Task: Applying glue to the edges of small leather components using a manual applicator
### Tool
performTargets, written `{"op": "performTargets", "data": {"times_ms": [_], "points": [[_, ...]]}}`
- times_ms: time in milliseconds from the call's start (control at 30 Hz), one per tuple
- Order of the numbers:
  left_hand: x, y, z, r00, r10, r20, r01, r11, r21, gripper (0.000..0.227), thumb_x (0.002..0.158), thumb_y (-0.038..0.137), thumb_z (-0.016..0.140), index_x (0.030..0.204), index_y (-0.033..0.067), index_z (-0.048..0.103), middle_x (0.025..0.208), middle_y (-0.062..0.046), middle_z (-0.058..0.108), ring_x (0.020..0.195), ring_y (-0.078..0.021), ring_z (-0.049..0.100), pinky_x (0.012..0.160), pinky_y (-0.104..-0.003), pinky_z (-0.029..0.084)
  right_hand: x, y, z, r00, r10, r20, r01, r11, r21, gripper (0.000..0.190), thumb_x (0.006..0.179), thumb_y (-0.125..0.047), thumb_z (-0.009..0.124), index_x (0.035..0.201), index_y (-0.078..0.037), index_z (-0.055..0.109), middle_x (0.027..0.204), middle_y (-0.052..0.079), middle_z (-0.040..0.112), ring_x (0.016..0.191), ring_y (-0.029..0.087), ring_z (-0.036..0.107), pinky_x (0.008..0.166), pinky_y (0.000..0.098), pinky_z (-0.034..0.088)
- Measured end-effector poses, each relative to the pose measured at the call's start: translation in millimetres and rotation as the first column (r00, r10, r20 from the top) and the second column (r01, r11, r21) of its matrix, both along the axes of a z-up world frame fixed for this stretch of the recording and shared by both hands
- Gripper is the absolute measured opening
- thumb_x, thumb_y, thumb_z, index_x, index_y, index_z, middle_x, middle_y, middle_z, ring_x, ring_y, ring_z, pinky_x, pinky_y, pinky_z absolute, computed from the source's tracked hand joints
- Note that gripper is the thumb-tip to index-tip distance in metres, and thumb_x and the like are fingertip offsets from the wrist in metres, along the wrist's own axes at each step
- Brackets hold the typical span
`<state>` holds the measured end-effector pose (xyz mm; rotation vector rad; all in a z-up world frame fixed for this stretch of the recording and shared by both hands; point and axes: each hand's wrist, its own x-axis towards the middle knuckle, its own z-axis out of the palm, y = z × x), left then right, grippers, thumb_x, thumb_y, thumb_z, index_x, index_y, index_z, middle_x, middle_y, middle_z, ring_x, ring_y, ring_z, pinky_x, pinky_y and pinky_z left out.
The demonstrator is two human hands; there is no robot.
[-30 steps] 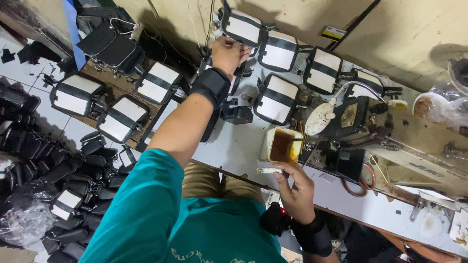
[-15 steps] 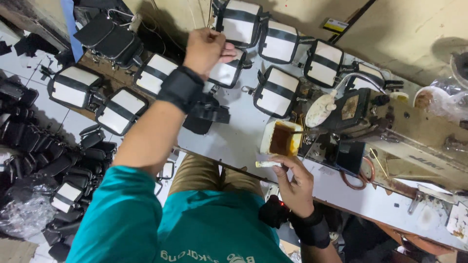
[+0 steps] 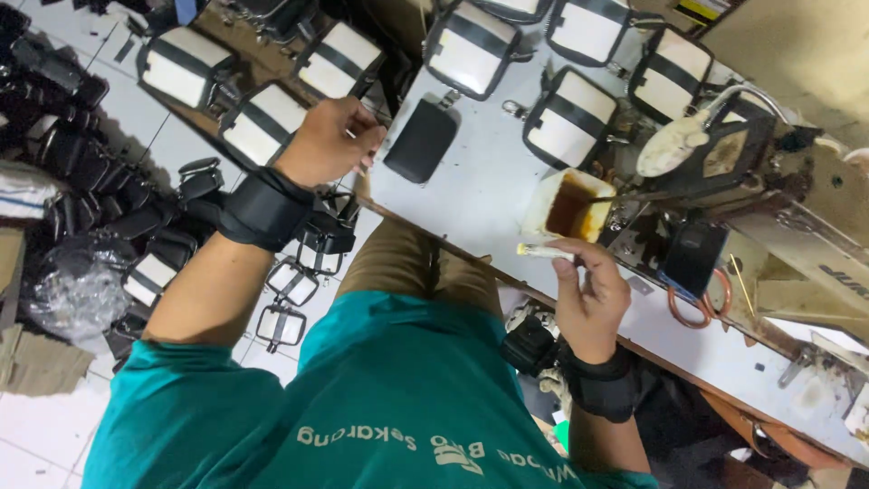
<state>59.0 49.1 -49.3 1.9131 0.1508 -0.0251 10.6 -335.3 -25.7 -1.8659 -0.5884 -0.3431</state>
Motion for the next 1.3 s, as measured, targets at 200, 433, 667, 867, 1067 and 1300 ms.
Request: {"op": "performTargets", "data": {"times_ms": [200, 433, 667, 867, 1067, 1300], "points": [[-32, 42, -74, 0.987, 0.159, -0.036, -0.154, 0.982, 0.108, 0.021, 0.091, 0.016, 0.072, 0.103, -0.001, 0.07, 0.078, -0.012, 0.071, 0.063, -0.0201, 0.074, 0.051, -0.031, 0.063, -8, 10, -2, 1.0, -0.03, -0.002, 0.03, 0.999, -0.012, 0.011, 0.105, -0.001, 0.066, 0.113, 0.007, 0.065, 0.106, 0.023, 0.074, 0.1, 0.024, 0.067, 0.093, 0.039, 0.05], [-78, 70, -119, 0.947, 0.316, -0.063, -0.297, 0.931, 0.212, 0.026, 0.09, 0.021, 0.078, 0.103, -0.0016, 0.073, 0.08, -0.014, 0.073, 0.074, -0.0309, 0.076, 0.065, -0.039, 0.06, -4, 35, -16, 0.997, 0.01, -0.074, -0.015, 0.998, -0.064, 0.011, 0.108, -0.006, 0.065, 0.114, 0.004, 0.065, 0.108, 0.021, 0.074, 0.107, 0.017, 0.06, 0.094, 0.0376, 0.049], [-40, 55, -97, 0.959, 0.284, 0.022, -0.281, 0.928, 0.245, 0.033, 0.09, 0.035, 0.079, 0.108, 0.0079, 0.072, 0.089, -0.013, 0.075, 0.087, -0.0345, 0.076, 0.075, -0.044, 0.06, 10, 56, -20, 0.993, 0.069, -0.1, -0.07, 0.998, -0.005, 0.011, 0.106, -0.005, 0.066, 0.112, 0.004, 0.066, 0.106, 0.021, 0.073, 0.103, 0.023, 0.068, 0.092, 0.0396, 0.052], [-13, -15, -22, 0.986, 0.002, 0.168, -0.06, 0.938, 0.342, 0.046, 0.094, 0.037, 0.074, 0.112, -0.0041, 0.067, 0.098, -0.027, 0.073, 0.095, -0.0474, 0.072, 0.08, -0.055, 0.06, 9, 63, -12, 0.994, 0.042, -0.097, -0.043, 0.999, -0.01, 0.011, 0.104, -0.006, 0.067, 0.111, 0.002, 0.066, 0.106, 0.019, 0.074, 0.103, 0.023, 0.068, 0.091, 0.0387, 0.052], [33, -69, -32, 0.991, -0.105, 0.082, 0.003, 0.635, 0.773, 0.082, 0.079, 0.072, 0.076, 0.112, -0.0028, 0.064, 0.096, -0.021, 0.071, 0.091, -0.0417, 0.074, 0.076, -0.048, 0.062, 10, 61, -13, 0.999, -0.016, -0.046, 0.017, 1.0, 0.025, 0.011, 0.104, -0.007, 0.068, 0.112, 0.001, 0.065, 0.101, 0.015, 0.07, 0.092, 0.017, 0.061, 0.081, 0.032, 0.049], [80, -77, -89, 0.999, 0.004, 0.046, -0.039, 0.603, 0.797, 0.079, 0.061, 0.07, 0.084, 0.099, 0.0035, 0.066, 0.075, -0.009, 0.067, 0.073, -0.0354, 0.075, 0.059, -0.049, 0.06, 6, 54, -21, 0.992, -0.028, -0.12, 0.045, 0.99, 0.137, 0.018, 0.109, -0.011, 0.058, 0.119, 0.003, 0.053, 0.09, 0.022, 0.072, 0.074, 0.015, 0.062, 0.065, 0.0252, 0.05]]}}
